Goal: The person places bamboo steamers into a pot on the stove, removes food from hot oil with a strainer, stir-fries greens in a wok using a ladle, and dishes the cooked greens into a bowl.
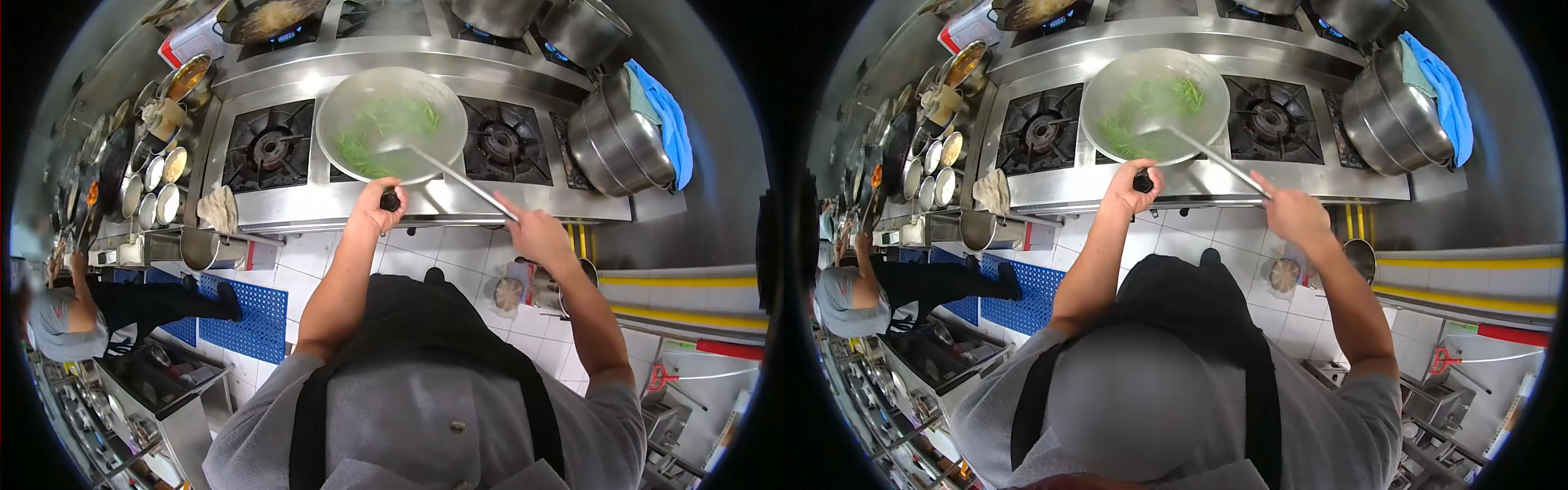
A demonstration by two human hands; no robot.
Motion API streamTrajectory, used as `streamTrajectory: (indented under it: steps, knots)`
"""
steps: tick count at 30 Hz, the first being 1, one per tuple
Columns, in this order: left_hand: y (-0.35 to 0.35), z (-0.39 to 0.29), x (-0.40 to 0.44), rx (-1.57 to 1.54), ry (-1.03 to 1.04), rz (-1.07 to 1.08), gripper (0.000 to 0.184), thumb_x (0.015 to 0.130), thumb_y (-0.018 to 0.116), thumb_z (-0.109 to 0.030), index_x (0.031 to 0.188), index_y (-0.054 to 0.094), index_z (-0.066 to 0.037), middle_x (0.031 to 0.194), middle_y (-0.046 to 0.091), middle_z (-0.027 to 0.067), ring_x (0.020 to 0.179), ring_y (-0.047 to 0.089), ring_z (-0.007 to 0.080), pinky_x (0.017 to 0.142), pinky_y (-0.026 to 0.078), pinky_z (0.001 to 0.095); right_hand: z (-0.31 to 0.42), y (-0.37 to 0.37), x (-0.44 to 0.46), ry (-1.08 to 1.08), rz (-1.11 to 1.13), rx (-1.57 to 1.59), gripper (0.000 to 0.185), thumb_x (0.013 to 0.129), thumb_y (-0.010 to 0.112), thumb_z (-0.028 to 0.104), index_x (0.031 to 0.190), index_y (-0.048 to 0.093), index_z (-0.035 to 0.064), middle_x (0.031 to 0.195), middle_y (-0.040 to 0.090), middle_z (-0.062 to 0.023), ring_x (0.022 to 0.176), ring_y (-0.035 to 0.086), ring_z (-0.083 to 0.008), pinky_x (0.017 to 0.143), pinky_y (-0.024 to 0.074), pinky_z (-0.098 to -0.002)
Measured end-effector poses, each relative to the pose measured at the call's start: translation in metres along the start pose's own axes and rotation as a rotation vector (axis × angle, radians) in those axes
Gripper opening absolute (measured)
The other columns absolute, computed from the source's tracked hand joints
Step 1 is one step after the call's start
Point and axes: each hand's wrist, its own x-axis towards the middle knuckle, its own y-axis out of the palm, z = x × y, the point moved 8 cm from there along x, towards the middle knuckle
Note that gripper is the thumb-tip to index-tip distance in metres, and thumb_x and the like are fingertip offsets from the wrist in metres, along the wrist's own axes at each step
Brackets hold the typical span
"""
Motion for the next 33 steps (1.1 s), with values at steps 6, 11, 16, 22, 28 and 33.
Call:
streamTrajectory:
  steps: [6,11,16,22,28,33]
  knots:
    - [0.01,0.049,-0.031,0.177,0.037,0.098,0.012,0.086,0.052,0.002,0.078,0.046,-0.004,0.065,0.048,0.0031,0.054,0.048,0.0112,0.045,0.041,0.0222,0.024,0.005,0.035,0.068,-0.089,0.077,0.059,0.096,0.051,0.022,0.152,0.033,0.0324,0.097,0.069,-0.0235,0.089,0.066,-0.0449,0.084,0.0507,-0.0547]
    - [0.007,0.02,0.01,0.183,0.116,0.127,0.011,0.085,0.053,0.003,0.08,0.045,-0.003,0.066,0.048,0.0038,0.055,0.05,0.0111,0.042,0.038,0.0221,0.027,-0.004,0.043,0.151,-0.177,0.235,0.06,0.096,0.051,0.023,0.152,0.032,0.0315,0.1,0.068,-0.0269,0.094,0.065,-0.0462,0.087,0.0495,-0.0559]
    - [0.015,0.031,-0.004,0.161,0.011,0.143,0.012,0.085,0.052,0.002,0.079,0.044,-0.004,0.066,0.048,0.0034,0.054,0.05,0.0107,0.042,0.037,0.0216,0.028,0.016,0.039,0.082,-0.07,0.19,0.059,0.097,0.05,0.024,0.152,0.031,0.0336,0.099,0.068,-0.0259,0.094,0.065,-0.046,0.086,0.0504,-0.0551]
    - [0.007,0.013,0.027,0.18,0.006,0.181,0.011,0.079,0.051,0.004,0.077,0.045,-0.004,0.064,0.046,0.0067,0.05,0.045,0.0146,0.041,0.034,0.0226,0.01,-0.033,-0.015,-0.003,-0.09,0.353,0.059,0.094,0.059,0.019,0.147,0.041,0.0356,0.108,0.067,-0.0235,0.099,0.062,-0.0437,0.089,0.0493,-0.0456]
    - [0.013,0.012,0.001,0.185,0.0,0.201,0.008,0.084,0.051,0.002,0.081,0.045,-0.004,0.067,0.048,0.0056,0.053,0.046,0.0121,0.042,0.035,0.0214,0.002,-0.039,-0.036,-0.145,0.028,0.286,0.055,0.091,0.062,0.021,0.143,0.048,0.0329,0.106,0.068,-0.0211,0.096,0.064,-0.0419,0.086,0.0502,-0.0462]
    - [0.036,0.013,0.003,0.313,0.073,0.294,0.009,0.085,0.049,-0.001,0.078,0.045,-0.004,0.065,0.05,0.0075,0.052,0.046,0.0148,0.041,0.032,0.0261,0.017,-0.033,0.01,0.043,-0.124,-0.021,0.062,0.094,0.054,0.023,0.15,0.034,0.0377,0.088,0.069,-0.023,0.082,0.067,-0.0421,0.076,0.0526,-0.0544]
